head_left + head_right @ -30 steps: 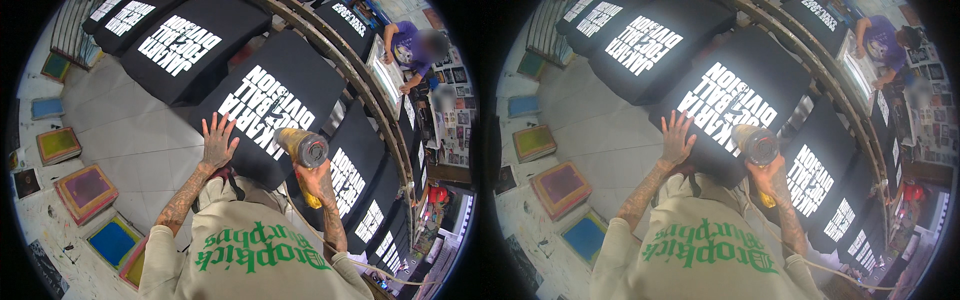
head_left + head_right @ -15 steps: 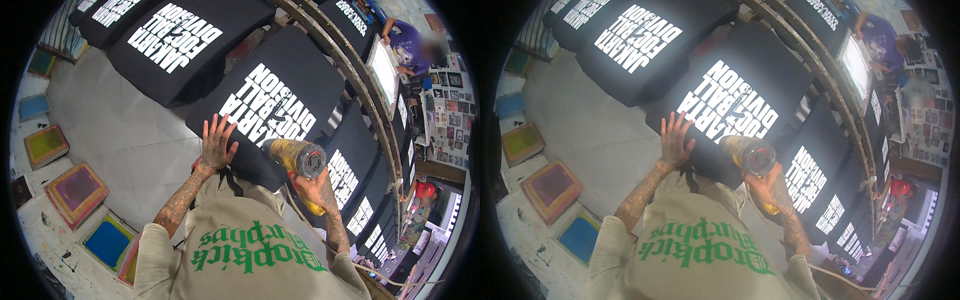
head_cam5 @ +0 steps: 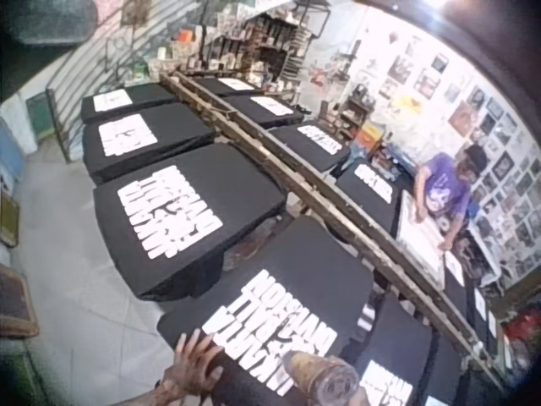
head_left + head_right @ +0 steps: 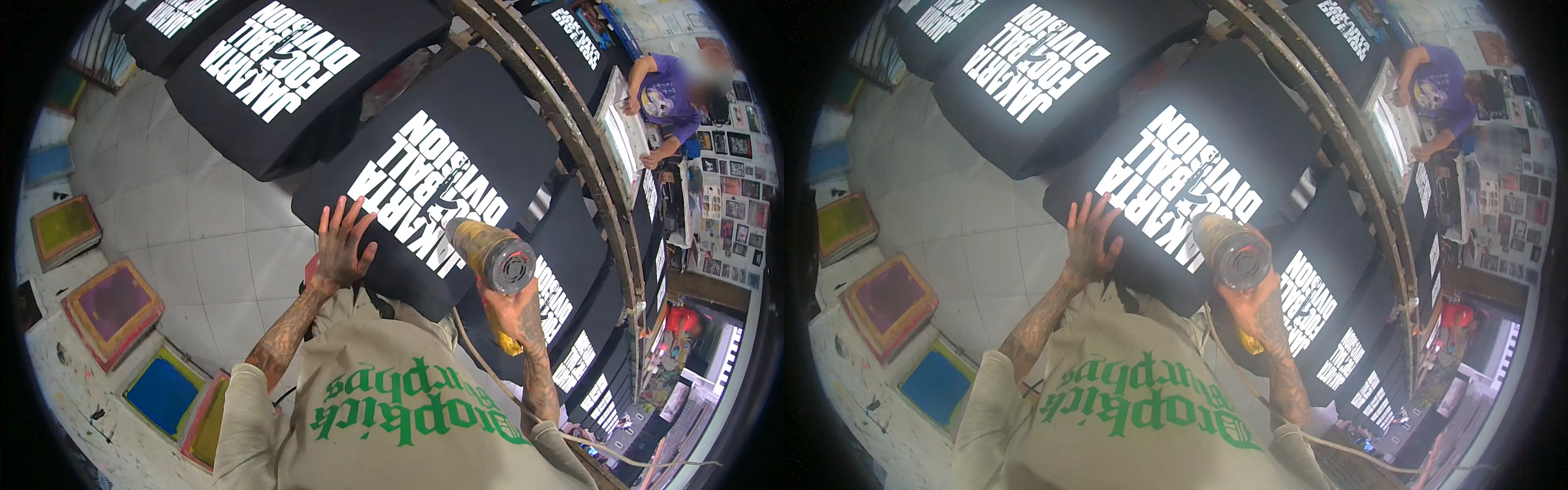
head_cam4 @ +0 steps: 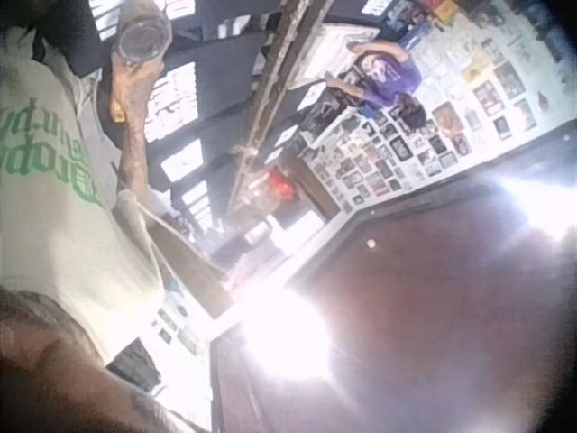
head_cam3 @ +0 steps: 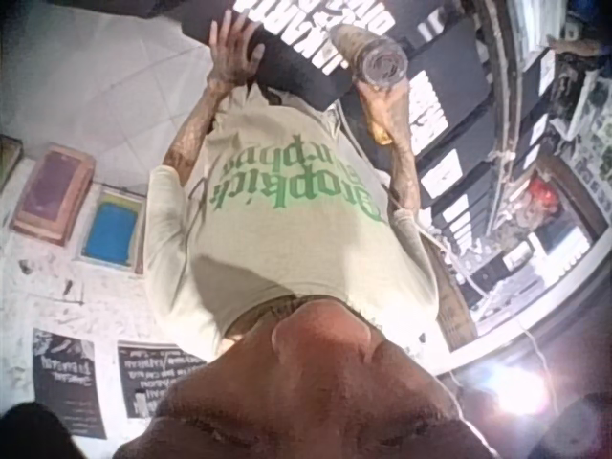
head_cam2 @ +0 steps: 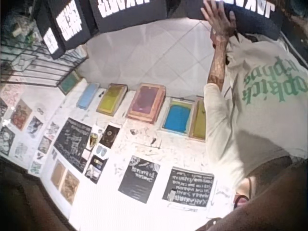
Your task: The person uses a yellow heat gun to apply heat to white text printed on black t-shirts hanging on a rack. They move the heat gun back and forth over the text while occasionally touching the shirts with their left hand.
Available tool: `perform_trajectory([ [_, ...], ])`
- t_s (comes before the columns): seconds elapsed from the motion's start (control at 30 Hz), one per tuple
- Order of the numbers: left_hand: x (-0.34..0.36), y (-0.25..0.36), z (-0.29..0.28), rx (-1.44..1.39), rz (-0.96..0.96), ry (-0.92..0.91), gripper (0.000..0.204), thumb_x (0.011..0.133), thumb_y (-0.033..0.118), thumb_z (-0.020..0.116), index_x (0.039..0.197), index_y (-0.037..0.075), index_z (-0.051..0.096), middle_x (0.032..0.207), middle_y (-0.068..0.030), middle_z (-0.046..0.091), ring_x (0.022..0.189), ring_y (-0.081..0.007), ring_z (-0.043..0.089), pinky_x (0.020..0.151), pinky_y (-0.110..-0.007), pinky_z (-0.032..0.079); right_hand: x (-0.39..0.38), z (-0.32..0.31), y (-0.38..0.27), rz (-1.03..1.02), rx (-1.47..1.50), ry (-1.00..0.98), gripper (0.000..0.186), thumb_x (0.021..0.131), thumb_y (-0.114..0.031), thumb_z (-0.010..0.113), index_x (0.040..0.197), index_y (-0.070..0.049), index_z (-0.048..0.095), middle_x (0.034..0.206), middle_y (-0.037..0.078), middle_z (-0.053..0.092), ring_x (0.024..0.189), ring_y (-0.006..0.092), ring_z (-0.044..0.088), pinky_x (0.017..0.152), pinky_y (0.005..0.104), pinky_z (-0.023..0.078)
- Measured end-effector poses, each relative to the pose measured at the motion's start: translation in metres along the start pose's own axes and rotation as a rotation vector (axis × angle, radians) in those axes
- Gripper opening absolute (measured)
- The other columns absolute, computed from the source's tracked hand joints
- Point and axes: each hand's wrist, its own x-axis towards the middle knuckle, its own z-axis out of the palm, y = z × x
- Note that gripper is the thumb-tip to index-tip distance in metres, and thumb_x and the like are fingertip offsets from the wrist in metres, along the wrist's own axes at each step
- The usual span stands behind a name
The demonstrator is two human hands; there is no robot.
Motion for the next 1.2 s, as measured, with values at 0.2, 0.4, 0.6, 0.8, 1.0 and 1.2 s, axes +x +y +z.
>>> perform_trajectory([
  [0.2,-0.001,-0.001,0.001,0.015,0.018,0.009,0.051,0.105,0.045,0.046,0.145,0.013,0.052,0.164,-0.0108,0.038,0.155,-0.0368,0.026,0.122,-0.064,0.016,-0.012,0.001,-0.001,0.027,0.021,-0.154,0.08,0.078,-0.001,0.078,0.149,0.0,0.042,0.116,0.017,0.072,0.109,0.0249,0.07,0.097,0.0377,0.055],
  [0.4,-0.001,0.0,0.002,0.012,0.004,0.007,0.051,0.105,0.044,0.046,0.142,0.012,0.056,0.163,-0.011,0.041,0.154,-0.0369,0.028,0.122,-0.063,0.016,-0.003,0.0,-0.006,0.03,0.056,0.01,0.082,0.079,-0.001,0.078,0.152,-0.001,0.039,0.112,0.019,0.072,0.104,0.0261,0.072,0.095,0.0389,0.056],
  [0.6,0.001,0.0,0.0,0.011,-0.005,-0.008,0.05,0.105,0.045,0.046,0.14,0.012,0.059,0.161,-0.0118,0.043,0.154,-0.0373,0.029,0.122,-0.061,0.017,-0.012,0.016,-0.019,0.025,0.039,-0.209,0.088,0.075,-0.003,0.081,0.153,-0.003,0.039,0.135,0.017,0.062,0.125,0.0238,0.061,0.112,0.0388,0.046],
  [0.8,0.0,0.0,-0.001,-0.024,-0.007,0.001,0.05,0.105,0.045,0.045,0.139,0.012,0.06,0.161,-0.0122,0.044,0.153,-0.0372,0.03,0.122,-0.062,0.018,-0.002,0.011,-0.019,-0.075,0.009,-0.045,0.084,0.082,-0.005,0.077,0.154,-0.002,0.035,0.128,0.019,0.069,0.119,0.0282,0.069,0.102,0.0389,0.054],
  [1.0,-0.003,-0.003,0.004,-0.007,0.016,0.03,0.049,0.106,0.045,0.044,0.138,0.011,0.06,0.159,-0.0143,0.046,0.152,-0.0384,0.032,0.121,-0.062,0.019,-0.007,0.013,-0.014,-0.189,-0.055,-0.24,0.088,0.08,-0.007,0.08,0.155,-0.003,0.034,0.131,0.021,0.067,0.122,0.0299,0.067,0.106,0.0409,0.052],
  [1.2,-0.002,-0.001,0.002,-0.047,0.006,0.027,0.048,0.106,0.044,0.044,0.138,0.011,0.059,0.158,-0.0162,0.047,0.151,-0.0401,0.033,0.121,-0.062,0.018,0.005,0.006,-0.005,-0.055,-0.017,-0.063,0.088,0.078,-0.005,0.081,0.154,-0.005,0.037,0.129,0.02,0.067,0.119,0.029,0.068,0.104,0.0401,0.052],
])
